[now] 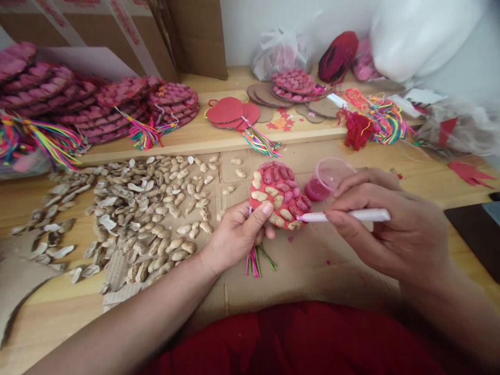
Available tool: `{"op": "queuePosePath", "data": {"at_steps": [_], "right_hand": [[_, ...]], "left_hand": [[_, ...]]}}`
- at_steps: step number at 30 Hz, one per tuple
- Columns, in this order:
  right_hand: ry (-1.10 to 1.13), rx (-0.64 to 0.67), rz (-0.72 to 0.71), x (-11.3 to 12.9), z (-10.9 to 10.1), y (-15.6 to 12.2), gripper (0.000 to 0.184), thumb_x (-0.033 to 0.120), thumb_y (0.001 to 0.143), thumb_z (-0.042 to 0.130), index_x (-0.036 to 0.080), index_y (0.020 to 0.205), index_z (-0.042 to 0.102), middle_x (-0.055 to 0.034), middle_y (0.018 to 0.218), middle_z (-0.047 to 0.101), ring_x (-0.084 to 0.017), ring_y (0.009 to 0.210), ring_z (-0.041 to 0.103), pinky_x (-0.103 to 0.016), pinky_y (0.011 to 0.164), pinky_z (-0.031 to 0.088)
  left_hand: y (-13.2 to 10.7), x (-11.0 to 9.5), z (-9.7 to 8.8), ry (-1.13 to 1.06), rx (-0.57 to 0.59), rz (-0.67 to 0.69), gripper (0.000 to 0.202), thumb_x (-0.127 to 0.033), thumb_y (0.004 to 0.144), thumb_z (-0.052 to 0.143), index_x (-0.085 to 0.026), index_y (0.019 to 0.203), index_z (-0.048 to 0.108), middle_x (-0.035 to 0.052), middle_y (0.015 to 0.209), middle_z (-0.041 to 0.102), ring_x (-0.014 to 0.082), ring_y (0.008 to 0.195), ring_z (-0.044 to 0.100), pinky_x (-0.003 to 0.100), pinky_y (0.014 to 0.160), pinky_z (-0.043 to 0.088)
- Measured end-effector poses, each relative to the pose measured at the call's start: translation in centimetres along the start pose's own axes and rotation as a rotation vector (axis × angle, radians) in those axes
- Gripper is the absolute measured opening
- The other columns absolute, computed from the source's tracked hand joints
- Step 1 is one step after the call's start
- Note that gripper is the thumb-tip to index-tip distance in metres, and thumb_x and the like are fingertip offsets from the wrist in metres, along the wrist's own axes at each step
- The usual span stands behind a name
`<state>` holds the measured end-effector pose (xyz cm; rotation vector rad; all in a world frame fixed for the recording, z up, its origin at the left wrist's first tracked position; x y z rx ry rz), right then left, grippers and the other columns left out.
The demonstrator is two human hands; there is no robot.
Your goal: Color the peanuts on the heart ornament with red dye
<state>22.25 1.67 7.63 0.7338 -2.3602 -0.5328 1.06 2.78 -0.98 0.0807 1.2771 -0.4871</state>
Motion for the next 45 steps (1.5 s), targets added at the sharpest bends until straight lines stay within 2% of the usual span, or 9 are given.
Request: {"op": "queuePosePath", "data": {"at_steps": [1,3,5,7,13,22,38,42,45], "right_hand": [[0.002,-0.029,-0.002,0.0,-0.2,0.0,0.009,0.023,0.083,0.074,0.025,0.087,0.066,0.0011,0.083,0.068,-0.017,0.084,0.065,-0.037,0.078,0.049],[0.025,-0.179,0.015,-0.3,-0.9,0.1,0.008,0.020,0.085,0.072,0.024,0.085,0.064,0.0011,0.079,0.065,-0.017,0.080,0.065,-0.036,0.074,0.051],[0.005,-0.380,0.084,-1.1,-2.0,0.1,0.007,0.022,0.088,0.068,0.024,0.083,0.063,0.0016,0.074,0.062,-0.015,0.072,0.063,-0.033,0.064,0.048],[-0.072,-0.497,0.175,-2.1,-2.7,0.1,0.009,0.026,0.090,0.067,0.023,0.082,0.064,0.0020,0.071,0.062,-0.013,0.064,0.058,-0.031,0.060,0.044],[-0.248,-0.371,0.256,-4.7,-1.9,0.2,0.013,0.035,0.088,0.071,0.024,0.082,0.069,-0.0001,0.077,0.070,-0.017,0.077,0.063,-0.033,0.073,0.046],[-0.318,-0.287,0.281,-5.3,0.2,0.6,0.017,0.042,0.088,0.070,0.027,0.082,0.073,-0.0006,0.080,0.073,-0.022,0.086,0.062,-0.042,0.088,0.043],[-0.259,-0.312,0.229,-5.8,0.7,0.9,0.015,0.042,0.086,0.073,0.027,0.086,0.073,-0.0019,0.094,0.075,-0.022,0.092,0.067,-0.046,0.093,0.043],[-0.211,-0.346,0.231,-6.0,0.3,0.9,0.017,0.044,0.086,0.073,0.026,0.086,0.073,-0.0017,0.092,0.076,-0.021,0.093,0.068,-0.045,0.094,0.044],[-0.163,-0.388,0.251,-6.1,-0.3,0.7,0.019,0.043,0.086,0.072,0.025,0.083,0.072,-0.0023,0.087,0.076,-0.020,0.089,0.068,-0.041,0.089,0.047]], "left_hand": [[0.0,0.1,-0.1,0.000,-0.008,-0.003,0.047,-0.059,0.094,0.061,-0.016,0.076,0.062,-0.0022,0.060,0.060,0.0050,0.043,0.032,0.022,0.041,0.021],[0.0,0.4,-0.3,0.020,-0.024,-0.010,0.048,-0.060,0.095,0.060,-0.016,0.075,0.060,-0.0019,0.060,0.060,0.0050,0.043,0.032,0.022,0.041,0.021],[-0.1,0.6,-0.4,0.032,-0.022,-0.011,0.047,-0.059,0.096,0.059,-0.016,0.076,0.060,-0.0010,0.062,0.062,0.0051,0.044,0.033,0.022,0.042,0.022],[-0.2,0.8,-0.5,0.044,-0.019,-0.017,0.046,-0.058,0.097,0.058,-0.016,0.079,0.060,-0.0005,0.064,0.064,0.0050,0.045,0.033,0.022,0.043,0.022],[-0.4,1.1,-0.7,0.020,0.001,-0.007,0.045,-0.059,0.097,0.058,-0.016,0.082,0.062,-0.0001,0.067,0.066,0.0048,0.046,0.032,0.022,0.045,0.023],[-0.6,0.8,-0.5,-0.035,-0.003,-0.025,0.046,-0.060,0.095,0.060,-0.016,0.083,0.062,0.0021,0.069,0.066,0.0057,0.047,0.031,0.024,0.046,0.021],[-0.7,0.7,-0.4,-0.097,0.035,-0.032,0.043,-0.056,0.097,0.059,-0.015,0.086,0.063,0.0027,0.069,0.065,0.0056,0.048,0.032,0.025,0.048,0.019],[-0.7,0.5,-0.3,-0.118,0.038,-0.023,0.042,-0.055,0.096,0.060,-0.014,0.086,0.063,0.0039,0.070,0.067,0.0055,0.047,0.031,0.025,0.047,0.020],[-0.6,0.4,-0.2,-0.105,0.036,-0.018,0.042,-0.056,0.095,0.061,-0.015,0.086,0.062,0.0037,0.070,0.068,0.0054,0.047,0.031,0.024,0.047,0.020]]}}
Point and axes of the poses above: each hand's wrist, its own y-axis towards the middle knuckle, its own z-axis out of the palm, x = y × z, the point moved 3 cm from there along y, towards the middle knuckle
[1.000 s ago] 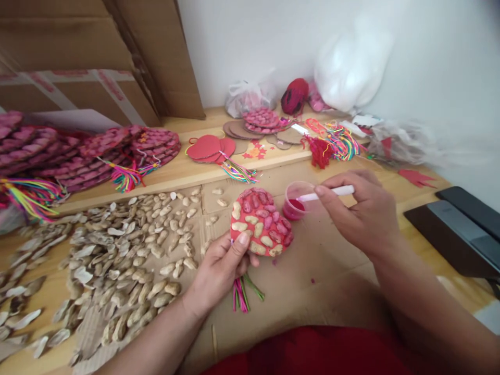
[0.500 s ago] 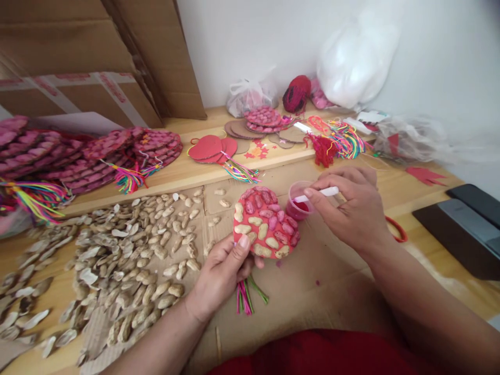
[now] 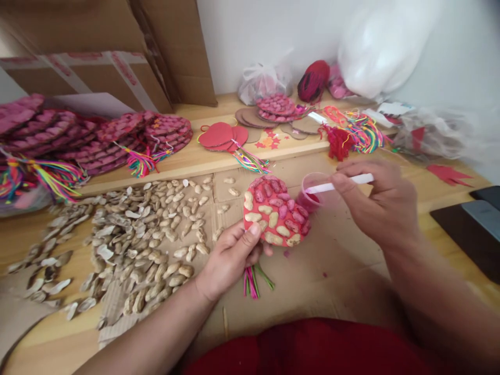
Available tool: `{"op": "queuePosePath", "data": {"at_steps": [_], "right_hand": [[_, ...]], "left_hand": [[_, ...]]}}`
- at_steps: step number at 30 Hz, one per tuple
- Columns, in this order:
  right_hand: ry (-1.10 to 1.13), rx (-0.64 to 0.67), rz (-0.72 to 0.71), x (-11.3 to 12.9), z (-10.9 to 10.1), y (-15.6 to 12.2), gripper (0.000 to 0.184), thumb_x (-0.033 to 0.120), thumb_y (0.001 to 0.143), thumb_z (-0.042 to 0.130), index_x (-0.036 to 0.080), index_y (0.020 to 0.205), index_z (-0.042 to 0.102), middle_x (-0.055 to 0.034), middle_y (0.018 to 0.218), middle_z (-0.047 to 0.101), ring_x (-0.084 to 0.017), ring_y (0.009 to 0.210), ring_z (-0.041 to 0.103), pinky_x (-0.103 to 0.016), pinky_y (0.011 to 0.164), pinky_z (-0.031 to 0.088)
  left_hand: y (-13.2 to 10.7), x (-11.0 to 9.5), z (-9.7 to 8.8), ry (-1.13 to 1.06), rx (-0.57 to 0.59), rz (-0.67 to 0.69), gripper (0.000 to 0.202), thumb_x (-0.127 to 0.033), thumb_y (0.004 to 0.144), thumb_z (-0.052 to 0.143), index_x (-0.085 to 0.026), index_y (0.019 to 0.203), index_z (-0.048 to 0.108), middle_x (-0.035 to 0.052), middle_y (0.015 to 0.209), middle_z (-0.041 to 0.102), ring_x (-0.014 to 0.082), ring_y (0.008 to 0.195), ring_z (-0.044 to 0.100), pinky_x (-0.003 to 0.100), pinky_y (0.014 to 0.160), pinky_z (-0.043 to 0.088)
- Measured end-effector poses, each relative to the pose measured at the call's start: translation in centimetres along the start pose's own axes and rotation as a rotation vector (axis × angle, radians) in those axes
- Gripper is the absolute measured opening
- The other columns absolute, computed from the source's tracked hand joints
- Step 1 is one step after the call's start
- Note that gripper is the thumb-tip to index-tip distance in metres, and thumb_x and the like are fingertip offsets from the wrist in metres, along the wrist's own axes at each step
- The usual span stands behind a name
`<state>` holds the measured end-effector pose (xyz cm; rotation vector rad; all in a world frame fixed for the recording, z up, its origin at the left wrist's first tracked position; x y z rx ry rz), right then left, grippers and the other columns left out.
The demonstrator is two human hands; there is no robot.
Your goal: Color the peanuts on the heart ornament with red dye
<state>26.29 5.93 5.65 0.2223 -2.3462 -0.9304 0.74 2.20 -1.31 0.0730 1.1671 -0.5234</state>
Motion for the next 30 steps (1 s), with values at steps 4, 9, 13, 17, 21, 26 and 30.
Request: {"op": "queuePosePath", "data": {"at_steps": [4,9,13,17,21,26,30], "right_hand": [[0.042,-0.096,0.099,0.5,-1.6,0.0,0.018,0.040,0.087,0.072,0.023,0.083,0.073,-0.0009,0.071,0.069,-0.014,0.065,0.059,-0.033,0.064,0.043],[0.231,-0.013,0.139,3.3,-3.1,-0.5,0.017,0.039,0.088,0.072,0.024,0.079,0.074,-0.0002,0.064,0.065,-0.012,0.051,0.050,-0.032,0.047,0.033],[0.286,0.206,0.093,5.9,-2.7,-1.2,0.003,0.027,0.086,0.073,0.025,0.084,0.073,-0.0004,0.077,0.069,-0.014,0.063,0.058,-0.035,0.058,0.042],[0.291,0.251,0.113,6.9,-2.4,-1.5,0.008,0.023,0.088,0.070,0.026,0.081,0.070,-0.0004,0.080,0.068,-0.018,0.078,0.064,-0.037,0.066,0.046],[0.244,0.317,0.125,7.0,-2.5,-1.6,0.004,0.029,0.090,0.068,0.027,0.087,0.071,-0.0007,0.086,0.069,-0.018,0.080,0.065,-0.038,0.077,0.051],[0.218,0.364,0.089,6.9,-2.4,-1.7,0.006,0.033,0.090,0.069,0.028,0.087,0.070,-0.0005,0.086,0.070,-0.019,0.081,0.067,-0.037,0.076,0.049],[0.179,0.365,0.033,6.3,-1.9,-1.8,0.006,0.034,0.090,0.070,0.029,0.089,0.070,0.0010,0.086,0.071,-0.017,0.079,0.066,-0.037,0.076,0.047]], "left_hand": [[0.1,0.0,0.0,0.006,0.006,-0.001,0.042,-0.057,0.096,0.059,-0.016,0.088,0.061,0.0023,0.071,0.067,0.0051,0.045,0.030,0.024,0.045,0.021],[0.3,0.0,0.0,0.033,0.003,-0.004,0.046,-0.062,0.094,0.060,-0.017,0.086,0.060,0.0011,0.069,0.066,0.0053,0.044,0.031,0.024,0.044,0.022],[0.4,-0.3,0.1,0.023,-0.005,-0.008,0.049,-0.065,0.091,0.060,-0.017,0.083,0.061,0.0008,0.068,0.065,0.0048,0.043,0.029,0.024,0.043,0.019],[0.4,-0.5,0.3,0.029,-0.017,-0.008,0.051,-0.066,0.091,0.059,-0.016,0.082,0.061,0.0006,0.067,0.064,0.0048,0.043,0.029,0.024,0.042,0.017],[0.4,-0.7,0.3,0.051,-0.018,0.003,0.051,-0.066,0.092,0.058,-0.016,0.082,0.061,0.0006,0.067,0.064,0.0051,0.044,0.031,0.024,0.043,0.020],[0.5,-0.8,0.3,0.085,-0.032,0.012,0.052,-0.068,0.090,0.059,-0.017,0.079,0.059,0.0002,0.066,0.063,0.0057,0.044,0.032,0.024,0.043,0.022],[0.5,-0.7,0.3,0.099,-0.023,0.013,0.051,-0.066,0.092,0.057,-0.018,0.079,0.058,-0.0006,0.066,0.062,0.0055,0.044,0.031,0.024,0.043,0.023]]}}
Point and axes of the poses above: each hand's wrist, its own y-axis towards the middle knuckle, its own z-axis out of the palm, x = y × z, the point moved 3 cm from there along y, towards the middle knuckle
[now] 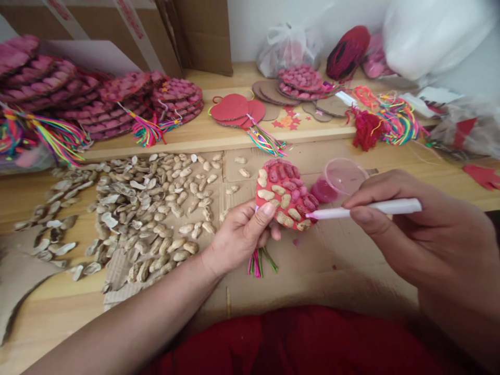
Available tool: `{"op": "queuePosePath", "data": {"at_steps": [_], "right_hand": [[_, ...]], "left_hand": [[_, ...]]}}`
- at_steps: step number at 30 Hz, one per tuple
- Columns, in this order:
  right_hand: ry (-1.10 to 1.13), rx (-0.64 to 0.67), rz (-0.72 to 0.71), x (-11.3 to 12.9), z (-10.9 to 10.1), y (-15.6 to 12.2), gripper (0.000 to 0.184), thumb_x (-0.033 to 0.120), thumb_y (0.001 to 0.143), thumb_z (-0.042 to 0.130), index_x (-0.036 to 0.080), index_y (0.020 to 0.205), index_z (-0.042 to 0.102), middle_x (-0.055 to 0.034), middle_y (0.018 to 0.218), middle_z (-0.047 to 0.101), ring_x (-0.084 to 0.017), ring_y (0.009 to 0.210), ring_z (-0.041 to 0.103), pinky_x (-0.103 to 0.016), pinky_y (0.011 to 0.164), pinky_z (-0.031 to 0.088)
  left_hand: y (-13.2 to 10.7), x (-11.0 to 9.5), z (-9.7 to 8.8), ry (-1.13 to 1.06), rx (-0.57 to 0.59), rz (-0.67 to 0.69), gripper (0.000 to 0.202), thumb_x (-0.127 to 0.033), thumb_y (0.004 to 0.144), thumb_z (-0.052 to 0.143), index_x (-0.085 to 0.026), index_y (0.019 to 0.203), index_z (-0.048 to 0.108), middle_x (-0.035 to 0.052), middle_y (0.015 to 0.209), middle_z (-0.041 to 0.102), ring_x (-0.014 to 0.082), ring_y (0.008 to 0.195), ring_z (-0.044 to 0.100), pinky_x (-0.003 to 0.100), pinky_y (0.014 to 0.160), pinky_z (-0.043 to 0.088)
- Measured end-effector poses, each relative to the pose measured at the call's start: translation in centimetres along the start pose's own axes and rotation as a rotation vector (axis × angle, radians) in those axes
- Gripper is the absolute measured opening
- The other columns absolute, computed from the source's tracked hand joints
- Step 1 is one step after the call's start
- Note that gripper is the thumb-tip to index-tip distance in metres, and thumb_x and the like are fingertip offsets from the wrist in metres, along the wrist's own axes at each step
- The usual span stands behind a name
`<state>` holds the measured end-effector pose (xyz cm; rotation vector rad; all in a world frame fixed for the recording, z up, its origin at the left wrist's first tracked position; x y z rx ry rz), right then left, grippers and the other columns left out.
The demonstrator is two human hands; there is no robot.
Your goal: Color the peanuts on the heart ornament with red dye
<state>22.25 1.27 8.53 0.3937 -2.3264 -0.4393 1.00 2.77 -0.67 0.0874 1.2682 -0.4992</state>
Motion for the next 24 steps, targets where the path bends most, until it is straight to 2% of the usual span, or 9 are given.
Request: {"op": "queuePosePath", "data": {"at_steps": [4,9,17,21,24], "right_hand": [[-0.005,0.012,-0.065,-0.68,0.33,-0.01,0.005,0.033,0.089,0.071,0.030,0.093,0.071,0.0027,0.083,0.070,-0.017,0.083,0.066,-0.035,0.077,0.047],[0.031,-0.024,-0.030,-0.93,0.43,0.00,0.005,0.031,0.089,0.071,0.029,0.093,0.071,0.0022,0.083,0.069,-0.016,0.078,0.065,-0.035,0.078,0.048],[0.062,-0.009,-0.006,-0.64,0.36,-0.02,0.003,0.029,0.088,0.071,0.026,0.088,0.070,-0.0002,0.082,0.068,-0.017,0.076,0.064,-0.035,0.066,0.043],[0.103,-0.026,0.017,-0.36,0.28,-0.10,0.002,0.027,0.090,0.069,0.025,0.089,0.069,0.0003,0.083,0.066,-0.015,0.078,0.062,-0.035,0.070,0.044],[0.096,0.012,-0.029,-0.46,0.37,-0.09,0.003,0.028,0.091,0.069,0.027,0.094,0.070,0.0008,0.087,0.067,-0.016,0.084,0.063,-0.036,0.076,0.045]], "left_hand": [[-0.09,0.03,-0.01,0.032,0.014,0.013,0.050,-0.064,0.095,0.056,-0.017,0.078,0.060,-0.0005,0.066,0.061,0.0057,0.045,0.032,0.024,0.043,0.022],[-0.14,0.00,-0.06,0.033,0.027,0.014,0.049,-0.062,0.096,0.055,-0.017,0.079,0.060,-0.0009,0.066,0.061,0.0057,0.045,0.032,0.024,0.043,0.022],[-0.09,0.01,-0.03,0.020,0.019,0.004,0.049,-0.063,0.096,0.055,-0.017,0.080,0.060,-0.0011,0.065,0.061,0.0056,0.045,0.031,0.024,0.044,0.024],[0.02,0.17,-0.11,-0.013,0.029,0.006,0.048,-0.062,0.095,0.056,-0.017,0.080,0.060,-0.0010,0.065,0.062,0.0054,0.045,0.032,0.023,0.043,0.023],[0.07,0.19,-0.07,-0.024,0.048,0.009,0.047,-0.060,0.097,0.056,-0.016,0.082,0.061,-0.0014,0.065,0.061,0.0049,0.044,0.031,0.022,0.042,0.023]]}}
Point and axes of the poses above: each hand's wrist, its own y-axis towards the middle knuckle, its own z-axis out of the palm, x = y × z, the point moved 3 cm from there along y, towards the middle knuckle
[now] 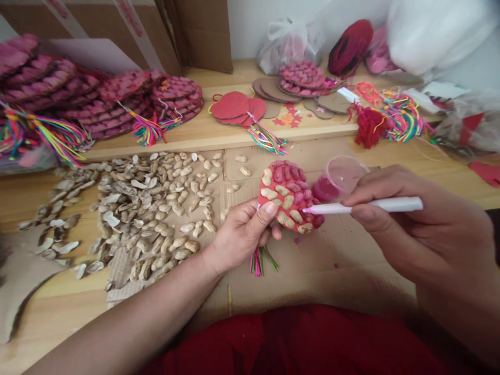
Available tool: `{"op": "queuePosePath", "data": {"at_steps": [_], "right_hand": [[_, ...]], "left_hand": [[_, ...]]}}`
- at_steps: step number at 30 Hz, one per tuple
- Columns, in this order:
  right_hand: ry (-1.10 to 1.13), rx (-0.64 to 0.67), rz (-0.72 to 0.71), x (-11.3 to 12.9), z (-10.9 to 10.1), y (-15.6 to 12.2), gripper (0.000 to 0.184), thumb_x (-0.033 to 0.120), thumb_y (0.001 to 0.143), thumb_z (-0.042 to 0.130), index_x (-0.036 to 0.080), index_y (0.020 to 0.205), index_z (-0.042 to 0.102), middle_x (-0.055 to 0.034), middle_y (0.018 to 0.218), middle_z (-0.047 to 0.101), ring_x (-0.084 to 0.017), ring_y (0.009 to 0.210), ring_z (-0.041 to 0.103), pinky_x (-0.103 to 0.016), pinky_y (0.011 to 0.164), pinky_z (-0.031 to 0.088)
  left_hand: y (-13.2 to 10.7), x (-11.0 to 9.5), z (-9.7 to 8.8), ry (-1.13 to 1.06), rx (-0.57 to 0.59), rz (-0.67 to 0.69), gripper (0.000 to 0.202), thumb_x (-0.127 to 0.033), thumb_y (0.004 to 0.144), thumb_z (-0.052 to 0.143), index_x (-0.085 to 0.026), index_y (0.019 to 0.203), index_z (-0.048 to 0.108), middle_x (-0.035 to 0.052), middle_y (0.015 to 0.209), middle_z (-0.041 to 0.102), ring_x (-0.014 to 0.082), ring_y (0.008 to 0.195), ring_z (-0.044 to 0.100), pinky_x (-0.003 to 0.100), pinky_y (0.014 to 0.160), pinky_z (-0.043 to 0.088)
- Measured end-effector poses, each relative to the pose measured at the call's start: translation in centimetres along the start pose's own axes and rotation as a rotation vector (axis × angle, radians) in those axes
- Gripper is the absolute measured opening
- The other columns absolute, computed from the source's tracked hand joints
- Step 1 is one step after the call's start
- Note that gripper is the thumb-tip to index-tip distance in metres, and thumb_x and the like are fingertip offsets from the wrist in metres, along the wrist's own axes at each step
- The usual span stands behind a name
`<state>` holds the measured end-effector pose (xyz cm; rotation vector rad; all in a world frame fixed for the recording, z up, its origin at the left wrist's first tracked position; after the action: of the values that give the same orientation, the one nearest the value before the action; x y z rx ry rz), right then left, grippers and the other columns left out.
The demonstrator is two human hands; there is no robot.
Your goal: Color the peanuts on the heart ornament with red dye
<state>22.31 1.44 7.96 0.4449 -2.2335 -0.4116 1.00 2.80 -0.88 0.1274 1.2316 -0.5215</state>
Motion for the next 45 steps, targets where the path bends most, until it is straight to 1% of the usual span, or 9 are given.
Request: {"op": "queuePosePath", "data": {"at_steps": [2,6,12,21,25,31,36,41,45], "right_hand": [[-0.008,0.030,-0.032,-0.16,0.04,0.02,0.005,0.028,0.090,0.070,0.028,0.094,0.070,0.0004,0.088,0.068,-0.017,0.087,0.064,-0.037,0.078,0.045],[0.000,0.024,-0.032,-0.26,-0.01,0.04,0.001,0.027,0.089,0.069,0.027,0.090,0.068,0.0005,0.083,0.066,-0.017,0.079,0.061,-0.038,0.074,0.045],[-0.045,0.080,-0.068,-0.31,0.10,0.05,0.005,0.030,0.090,0.070,0.030,0.094,0.069,-0.0009,0.088,0.067,-0.020,0.089,0.063,-0.041,0.079,0.047],[-0.067,0.063,-0.101,-0.61,0.20,0.05,0.007,0.030,0.089,0.070,0.031,0.095,0.070,-0.0009,0.087,0.068,-0.022,0.090,0.065,-0.042,0.080,0.048],[-0.077,0.037,-0.089,-0.49,-0.05,0.01,0.003,0.030,0.089,0.070,0.031,0.092,0.069,-0.0006,0.084,0.068,-0.021,0.084,0.064,-0.041,0.076,0.047],[-0.054,0.057,-0.153,-0.25,0.02,0.14,0.008,0.027,0.090,0.069,0.028,0.098,0.068,-0.0022,0.090,0.070,-0.023,0.097,0.066,-0.044,0.088,0.049],[-0.065,0.038,-0.125,-0.37,0.04,0.14,0.003,0.029,0.090,0.069,0.029,0.092,0.068,-0.0006,0.084,0.068,-0.022,0.089,0.064,-0.043,0.080,0.048],[-0.100,0.070,-0.142,-0.33,0.14,0.08,0.004,0.032,0.090,0.068,0.031,0.094,0.068,0.0003,0.085,0.069,-0.022,0.092,0.066,-0.042,0.083,0.049],[-0.060,0.077,-0.150,-0.38,0.03,0.09,0.007,0.028,0.088,0.070,0.028,0.094,0.068,-0.0014,0.090,0.070,-0.024,0.098,0.067,-0.042,0.086,0.050]], "left_hand": [[0.00,-0.05,0.03,-0.002,0.001,0.000,0.046,-0.059,0.097,0.057,-0.016,0.082,0.061,-0.0016,0.065,0.061,0.0047,0.044,0.031,0.022,0.042,0.023],[0.03,-0.16,0.04,-0.008,-0.001,0.010,0.046,-0.059,0.096,0.057,-0.016,0.080,0.061,-0.0016,0.064,0.060,0.0048,0.044,0.031,0.022,0.042,0.021],[0.13,-0.07,-0.01,-0.029,0.002,0.013,0.043,-0.056,0.096,0.060,-0.016,0.081,0.062,-0.0019,0.064,0.060,0.0044,0.044,0.031,0.022,0.042,0.021],[0.06,-0.15,0.00,-0.021,-0.012,0.018,0.043,-0.056,0.095,0.062,-0.016,0.078,0.062,-0.0019,0.062,0.060,0.0045,0.044,0.032,0.022,0.043,0.022],[0.05,-0.11,-0.07,-0.007,-0.018,0.018,0.044,-0.057,0.095,0.061,-0.016,0.078,0.061,-0.0016,0.063,0.060,0.0046,0.044,0.031,0.022,0.042,0.021],[0.10,-0.04,-0.15,0.014,-0.030,0.022,0.047,-0.060,0.095,0.060,-0.016,0.077,0.061,-0.0013,0.061,0.059,0.0054,0.044,0.030,0.024,0.041,0.018],[0.08,-0.05,-0.12,-0.001,-0.032,0.027,0.046,-0.059,0.095,0.060,-0.016,0.079,0.061,-0.0006,0.064,0.063,0.0049,0.044,0.031,0.023,0.041,0.020],[0.08,0.04,-0.26,0.008,-0.035,0.019,0.045,-0.059,0.095,0.061,-0.016,0.079,0.061,-0.0006,0.064,0.063,0.0049,0.044,0.032,0.023,0.042,0.021],[0.08,0.01,-0.23,0.016,-0.045,0.010,0.046,-0.059,0.094,0.061,-0.016,0.078,0.060,-0.0006,0.064,0.063,0.0051,0.045,0.032,0.023,0.042,0.021]]}}
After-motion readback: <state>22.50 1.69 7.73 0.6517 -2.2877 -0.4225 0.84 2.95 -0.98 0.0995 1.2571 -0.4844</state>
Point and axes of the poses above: each hand's wrist, its own y-axis towards the middle knuckle, its own z-axis out of the palm, x = y × z, the point moved 3 cm from there along y, towards the middle knuckle
